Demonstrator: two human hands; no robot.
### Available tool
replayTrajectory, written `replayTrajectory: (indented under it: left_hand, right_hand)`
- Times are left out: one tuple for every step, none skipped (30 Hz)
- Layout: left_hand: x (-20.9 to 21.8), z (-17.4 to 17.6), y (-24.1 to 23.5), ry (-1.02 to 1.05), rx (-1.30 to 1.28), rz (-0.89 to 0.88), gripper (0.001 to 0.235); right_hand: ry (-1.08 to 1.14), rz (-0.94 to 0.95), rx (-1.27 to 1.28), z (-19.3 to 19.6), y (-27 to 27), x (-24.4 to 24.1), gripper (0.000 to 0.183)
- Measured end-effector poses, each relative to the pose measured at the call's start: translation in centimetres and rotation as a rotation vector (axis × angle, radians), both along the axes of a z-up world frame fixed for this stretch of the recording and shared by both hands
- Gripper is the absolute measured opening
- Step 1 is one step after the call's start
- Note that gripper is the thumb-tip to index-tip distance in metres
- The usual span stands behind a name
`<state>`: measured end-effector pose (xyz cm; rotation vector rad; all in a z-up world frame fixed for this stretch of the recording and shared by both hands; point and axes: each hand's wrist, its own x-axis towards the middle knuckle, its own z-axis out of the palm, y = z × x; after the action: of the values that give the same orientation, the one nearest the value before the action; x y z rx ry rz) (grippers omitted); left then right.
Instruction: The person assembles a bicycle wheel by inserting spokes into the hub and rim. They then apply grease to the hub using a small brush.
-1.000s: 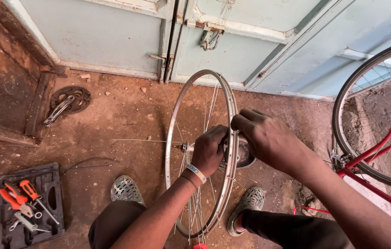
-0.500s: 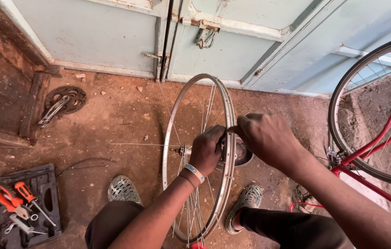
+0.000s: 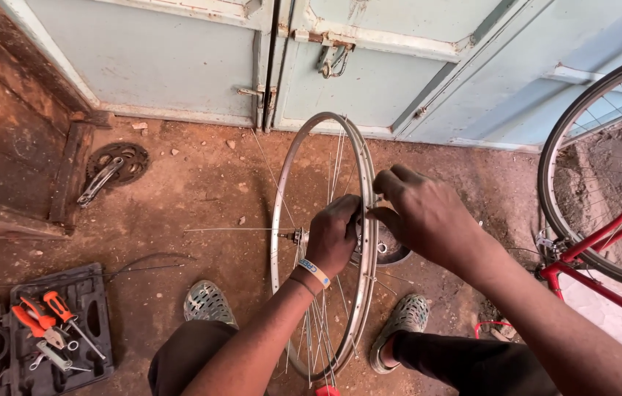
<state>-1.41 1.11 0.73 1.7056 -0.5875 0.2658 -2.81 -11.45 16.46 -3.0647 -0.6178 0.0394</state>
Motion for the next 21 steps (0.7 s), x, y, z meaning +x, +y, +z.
replayTrajectory:
  left_hand:
    - [-0.1,0.1,0.0,0.002,0.001,-0.003,0.017]
    - [0.0,0.1,0.0,0.005,-0.006,0.003,0.016]
    - [0.1,0.2,0.0,0.009,-0.014,0.008,0.016]
    - [0.3,0.3,0.0,0.008,-0.011,0.013,0.016]
    - [0.4,0.3,0.0,0.0,-0.003,0.014,0.016]
    - [0.4,0.3,0.0,-0.005,0.004,0.014,0.016]
    - [0.4,0.1,0.1,-0.002,0.006,0.017,0.016]
    - [0.6,0.0,0.1,0.002,0.002,0.022,0.015]
    - [0.8,-0.1,0.0,0.005,-0.002,0.027,0.014]
    - [0.7,-0.2,0.0,0.006,-0.004,0.023,0.014]
    - [0.7,-0.4,0.0,0.011,-0.016,0.027,0.016]
    - [0.9,-0.5,0.1,0.012,-0.027,0.033,0.02]
    - [0.9,-0.4,-0.1,0.009,-0.028,0.033,0.02]
    - [0.9,-0.2,-0.1,0.007,-0.011,0.034,0.018]
    - [0.8,-0.1,-0.1,0.004,0.007,0.034,0.017]
    - [0.8,0.2,0.2,0.006,0.012,0.038,0.017]
    - [0.7,0.5,0.4,0.006,0.008,0.043,0.017]
    - [0.6,0.9,0.3,0.005,-0.002,0.041,0.016]
    - [0.6,0.5,0.3,0.006,-0.003,0.038,0.016]
    - [0.8,0.2,0.3,0.018,0.01,0.042,0.017]
    - [0.9,-0.1,0.2,0.029,0.024,0.047,0.017]
  right_hand:
    - [0.002,-0.003,0.001,-0.4,-0.2,0.0,0.016]
    - [-0.001,-0.017,-0.02,-0.7,-0.5,0.1,0.011]
    - [-0.003,-0.032,-0.042,-1.1,-0.7,0.2,0.017]
    - [-0.003,-0.027,-0.04,-1.4,-0.7,0.2,0.017]
    - [-0.052,0.014,-0.035,-1.7,-0.8,0.2,0.012]
    - [-0.096,0.052,-0.031,-2.1,-0.8,0.1,0.011]
    - [-0.093,0.055,-0.029,-1.6,-0.3,0.0,0.011]
    - [-0.072,0.032,0.039,-1.0,0.0,-0.1,0.011]
    - [-0.051,0.009,0.107,-0.4,0.4,-0.1,0.021]
    - [-0.05,0.005,0.105,-0.3,0.3,0.0,0.021]
    - [-0.047,-0.04,0.054,-0.3,0.2,0.1,0.016]
    - [-0.047,-0.081,0.005,-0.3,0.2,0.5,0.024]
    - [-0.049,-0.082,0.004,-0.3,-0.2,0.5,0.024]
    - [-0.013,-0.043,-0.029,-0.4,-0.5,0.7,0.018]
    - [0.023,-0.004,-0.062,-0.6,-0.8,0.8,0.014]
    - [0.026,0.0,-0.057,0.2,0.0,0.9,0.014]
    - [0.04,-0.002,-0.011,1.0,0.7,1.0,0.012]
    - [0.052,-0.012,0.031,1.9,1.2,0.9,0.014]
    - [0.053,-0.015,0.03,1.0,0.6,1.0,0.014]
    - [0.041,-0.008,0.007,0.2,-0.1,1.1,0.016]
    - [0.029,-0.001,-0.015,-0.6,-0.7,1.2,0.019]
